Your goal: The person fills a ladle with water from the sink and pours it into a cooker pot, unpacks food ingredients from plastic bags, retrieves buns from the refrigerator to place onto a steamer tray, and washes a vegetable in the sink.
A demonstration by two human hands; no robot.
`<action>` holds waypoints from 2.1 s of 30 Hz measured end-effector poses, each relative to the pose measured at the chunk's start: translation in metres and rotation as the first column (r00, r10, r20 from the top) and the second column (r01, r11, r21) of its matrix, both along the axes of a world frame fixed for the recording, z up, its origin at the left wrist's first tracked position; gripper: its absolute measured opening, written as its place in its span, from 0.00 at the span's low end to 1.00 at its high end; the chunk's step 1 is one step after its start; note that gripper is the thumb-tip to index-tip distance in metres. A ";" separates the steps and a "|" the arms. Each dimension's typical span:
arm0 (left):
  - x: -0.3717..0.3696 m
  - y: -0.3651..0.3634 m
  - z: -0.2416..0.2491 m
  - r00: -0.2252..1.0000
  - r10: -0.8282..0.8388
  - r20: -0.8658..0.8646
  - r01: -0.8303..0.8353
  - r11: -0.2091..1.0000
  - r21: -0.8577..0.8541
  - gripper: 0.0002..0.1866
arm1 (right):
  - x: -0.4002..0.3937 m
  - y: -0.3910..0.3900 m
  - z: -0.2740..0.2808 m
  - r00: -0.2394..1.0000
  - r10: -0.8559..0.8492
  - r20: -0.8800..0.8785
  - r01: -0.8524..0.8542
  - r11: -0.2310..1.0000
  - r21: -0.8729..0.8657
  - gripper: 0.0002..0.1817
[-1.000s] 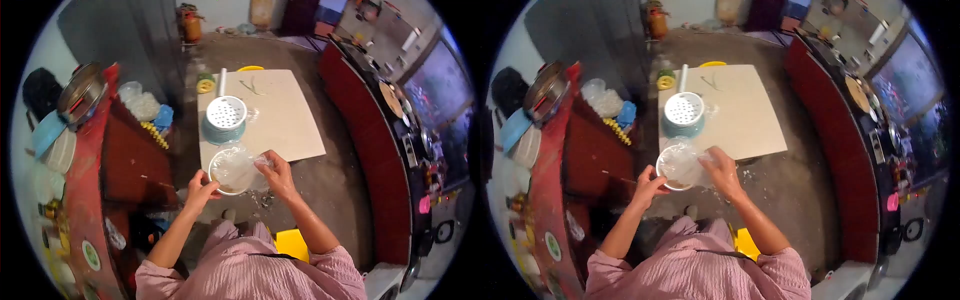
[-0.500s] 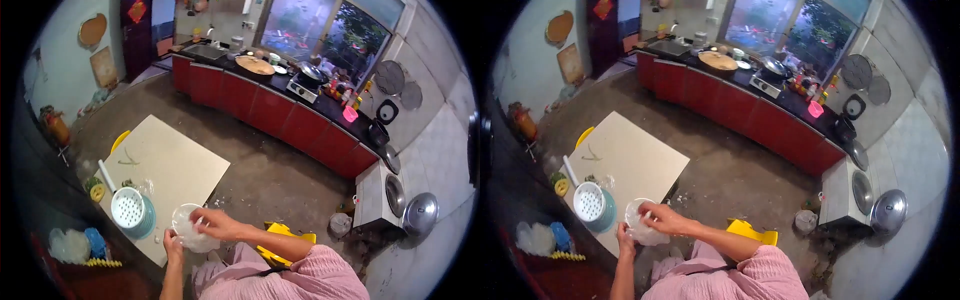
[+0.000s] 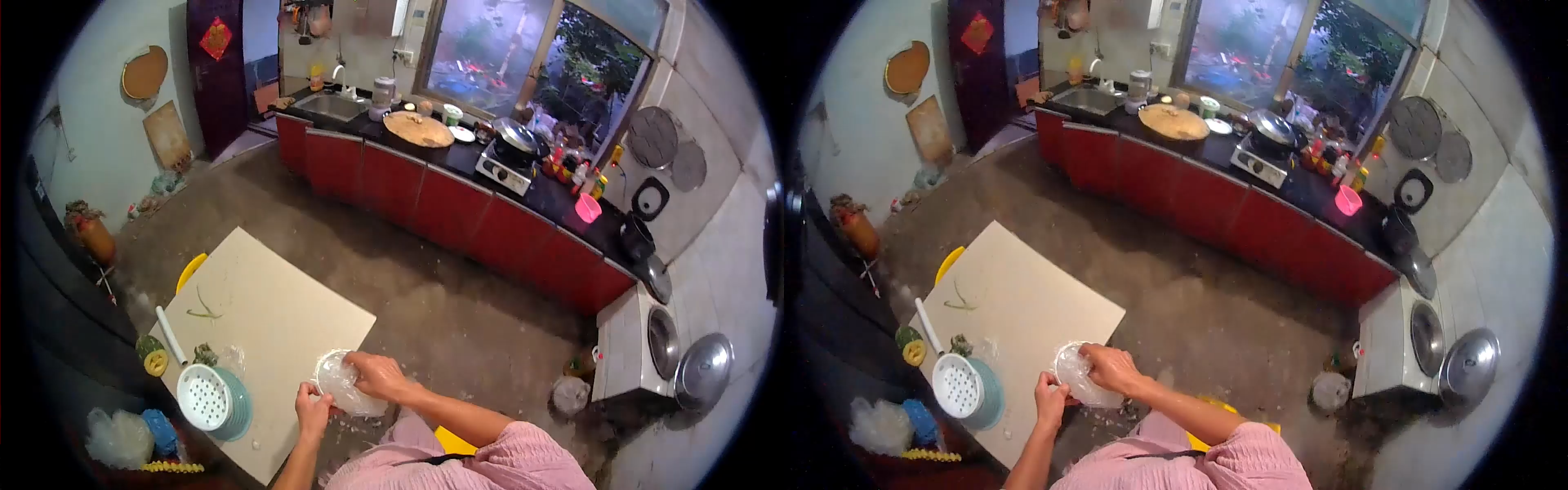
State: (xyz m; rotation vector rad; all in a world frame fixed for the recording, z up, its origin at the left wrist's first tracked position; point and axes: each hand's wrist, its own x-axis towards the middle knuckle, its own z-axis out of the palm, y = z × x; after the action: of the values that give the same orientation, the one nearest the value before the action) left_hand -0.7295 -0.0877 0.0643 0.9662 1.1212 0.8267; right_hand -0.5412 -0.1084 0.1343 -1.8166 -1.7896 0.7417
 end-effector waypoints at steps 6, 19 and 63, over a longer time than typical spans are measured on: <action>0.118 0.057 -0.017 0.997 -0.031 -0.071 0.019 0.988 -0.152 0.10 | 0.144 0.039 0.020 0.948 -0.249 -0.199 0.305 0.890 0.339 0.24; 0.321 0.173 0.007 0.986 0.037 -0.164 -0.007 0.983 0.182 0.12 | 0.302 0.092 0.066 0.924 0.033 -0.382 -0.062 0.996 -0.064 0.26; 0.339 0.286 -0.106 0.674 0.481 -0.560 -0.561 0.827 0.035 0.12 | 0.317 0.379 -0.052 0.427 0.821 0.378 -0.583 0.570 -0.579 0.48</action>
State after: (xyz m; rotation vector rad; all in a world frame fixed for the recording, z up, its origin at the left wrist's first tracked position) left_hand -0.3903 0.1978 -0.0420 0.7790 2.0064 0.9310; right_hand -0.2238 0.2707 0.0822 -1.5117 -3.2048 0.8706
